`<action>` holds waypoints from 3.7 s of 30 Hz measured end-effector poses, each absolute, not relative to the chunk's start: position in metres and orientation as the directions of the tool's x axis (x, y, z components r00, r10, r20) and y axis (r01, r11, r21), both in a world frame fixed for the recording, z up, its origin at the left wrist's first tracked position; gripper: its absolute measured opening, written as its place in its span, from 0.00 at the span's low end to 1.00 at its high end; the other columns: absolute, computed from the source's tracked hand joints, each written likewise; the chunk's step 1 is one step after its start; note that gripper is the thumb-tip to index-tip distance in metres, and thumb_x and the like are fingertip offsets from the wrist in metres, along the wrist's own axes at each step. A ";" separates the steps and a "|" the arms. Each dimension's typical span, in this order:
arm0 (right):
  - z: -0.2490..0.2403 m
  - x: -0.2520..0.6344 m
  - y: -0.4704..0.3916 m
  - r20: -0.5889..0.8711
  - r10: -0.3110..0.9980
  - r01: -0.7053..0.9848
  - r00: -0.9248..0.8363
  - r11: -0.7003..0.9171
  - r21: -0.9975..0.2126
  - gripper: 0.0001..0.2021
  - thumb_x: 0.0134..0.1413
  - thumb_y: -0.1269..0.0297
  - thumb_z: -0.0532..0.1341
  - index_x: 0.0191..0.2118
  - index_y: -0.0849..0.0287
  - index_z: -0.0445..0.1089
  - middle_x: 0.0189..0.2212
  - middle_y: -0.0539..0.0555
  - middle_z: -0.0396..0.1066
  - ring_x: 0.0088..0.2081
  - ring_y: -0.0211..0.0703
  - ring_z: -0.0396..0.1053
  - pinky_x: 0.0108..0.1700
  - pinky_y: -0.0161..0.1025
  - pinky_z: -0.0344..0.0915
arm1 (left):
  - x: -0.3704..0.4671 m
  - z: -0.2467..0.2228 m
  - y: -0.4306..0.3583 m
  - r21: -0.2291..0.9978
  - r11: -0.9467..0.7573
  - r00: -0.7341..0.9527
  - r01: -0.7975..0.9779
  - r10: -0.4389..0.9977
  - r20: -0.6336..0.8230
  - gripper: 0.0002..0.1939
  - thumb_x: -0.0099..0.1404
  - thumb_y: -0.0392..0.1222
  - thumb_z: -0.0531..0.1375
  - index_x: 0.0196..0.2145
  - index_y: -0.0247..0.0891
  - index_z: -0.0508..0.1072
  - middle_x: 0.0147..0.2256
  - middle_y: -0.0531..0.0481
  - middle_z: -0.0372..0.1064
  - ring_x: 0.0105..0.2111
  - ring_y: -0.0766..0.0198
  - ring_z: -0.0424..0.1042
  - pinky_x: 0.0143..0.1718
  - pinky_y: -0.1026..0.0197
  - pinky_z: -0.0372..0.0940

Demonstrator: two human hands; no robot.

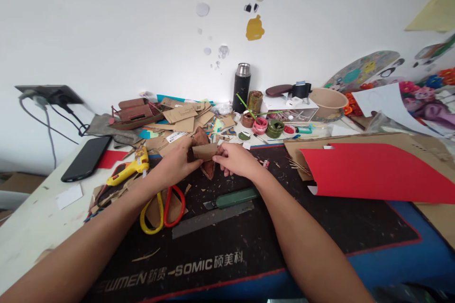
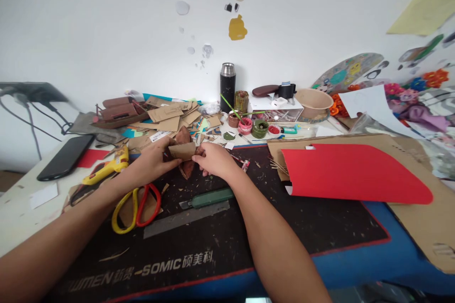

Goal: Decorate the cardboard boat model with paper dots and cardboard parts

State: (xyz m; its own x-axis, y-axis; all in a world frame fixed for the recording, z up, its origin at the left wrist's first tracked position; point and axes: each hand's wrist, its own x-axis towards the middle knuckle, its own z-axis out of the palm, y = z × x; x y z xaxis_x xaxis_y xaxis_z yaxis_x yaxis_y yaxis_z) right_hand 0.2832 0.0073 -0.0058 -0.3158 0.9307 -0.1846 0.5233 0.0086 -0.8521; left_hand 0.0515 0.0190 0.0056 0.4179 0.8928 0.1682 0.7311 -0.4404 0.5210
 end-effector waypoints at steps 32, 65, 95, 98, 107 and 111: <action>-0.008 0.276 0.008 -0.275 0.913 0.437 -0.303 -0.123 -0.891 0.09 0.71 0.73 0.62 0.36 0.58 0.67 0.22 0.46 0.74 0.19 0.36 0.74 0.19 0.29 0.67 | 0.055 -0.003 0.020 0.754 -0.238 0.361 0.612 0.933 0.002 0.22 0.53 0.47 0.60 0.46 0.42 0.66 0.36 0.52 0.72 0.37 0.53 0.73 0.39 0.52 0.67; 0.009 0.278 -0.003 -0.047 0.957 0.503 -0.287 0.108 -0.858 0.09 0.70 0.56 0.66 0.44 0.55 0.69 0.26 0.45 0.76 0.20 0.37 0.72 0.28 0.35 0.64 | 0.053 -0.002 0.019 0.733 -0.219 0.324 0.644 0.946 -0.003 0.20 0.53 0.45 0.61 0.44 0.42 0.66 0.33 0.54 0.71 0.33 0.55 0.73 0.35 0.54 0.63; 0.021 0.268 -0.013 0.134 0.919 0.854 -0.371 0.395 -0.338 0.11 0.78 0.62 0.57 0.53 0.56 0.76 0.41 0.58 0.84 0.41 0.52 0.79 0.38 0.40 0.58 | 0.056 0.003 0.014 0.801 -0.200 0.351 0.564 0.936 -0.013 0.21 0.51 0.40 0.63 0.42 0.43 0.62 0.30 0.56 0.69 0.30 0.59 0.71 0.29 0.58 0.62; 0.023 0.267 -0.015 0.126 0.916 0.868 -0.381 0.401 -0.294 0.11 0.78 0.62 0.57 0.54 0.56 0.76 0.40 0.58 0.84 0.40 0.51 0.79 0.38 0.40 0.57 | 0.057 0.004 0.014 0.800 -0.206 0.359 0.564 0.933 -0.012 0.21 0.51 0.40 0.63 0.43 0.43 0.63 0.30 0.56 0.69 0.30 0.59 0.70 0.30 0.57 0.63; 0.021 0.265 -0.017 0.168 0.919 0.867 -0.357 0.393 -0.307 0.10 0.77 0.63 0.58 0.52 0.56 0.76 0.42 0.56 0.84 0.39 0.50 0.79 0.38 0.40 0.56 | 0.059 0.002 0.012 0.800 -0.224 0.350 0.556 0.937 0.019 0.20 0.51 0.39 0.64 0.41 0.43 0.62 0.32 0.55 0.69 0.33 0.58 0.71 0.33 0.58 0.63; 0.017 0.266 -0.014 0.185 0.923 0.812 -0.338 0.386 -0.438 0.08 0.75 0.64 0.59 0.50 0.55 0.77 0.40 0.55 0.83 0.39 0.49 0.78 0.39 0.39 0.58 | 0.058 0.001 0.013 0.807 -0.233 0.349 0.542 0.936 0.036 0.21 0.51 0.37 0.64 0.42 0.44 0.63 0.33 0.56 0.70 0.35 0.57 0.73 0.35 0.58 0.65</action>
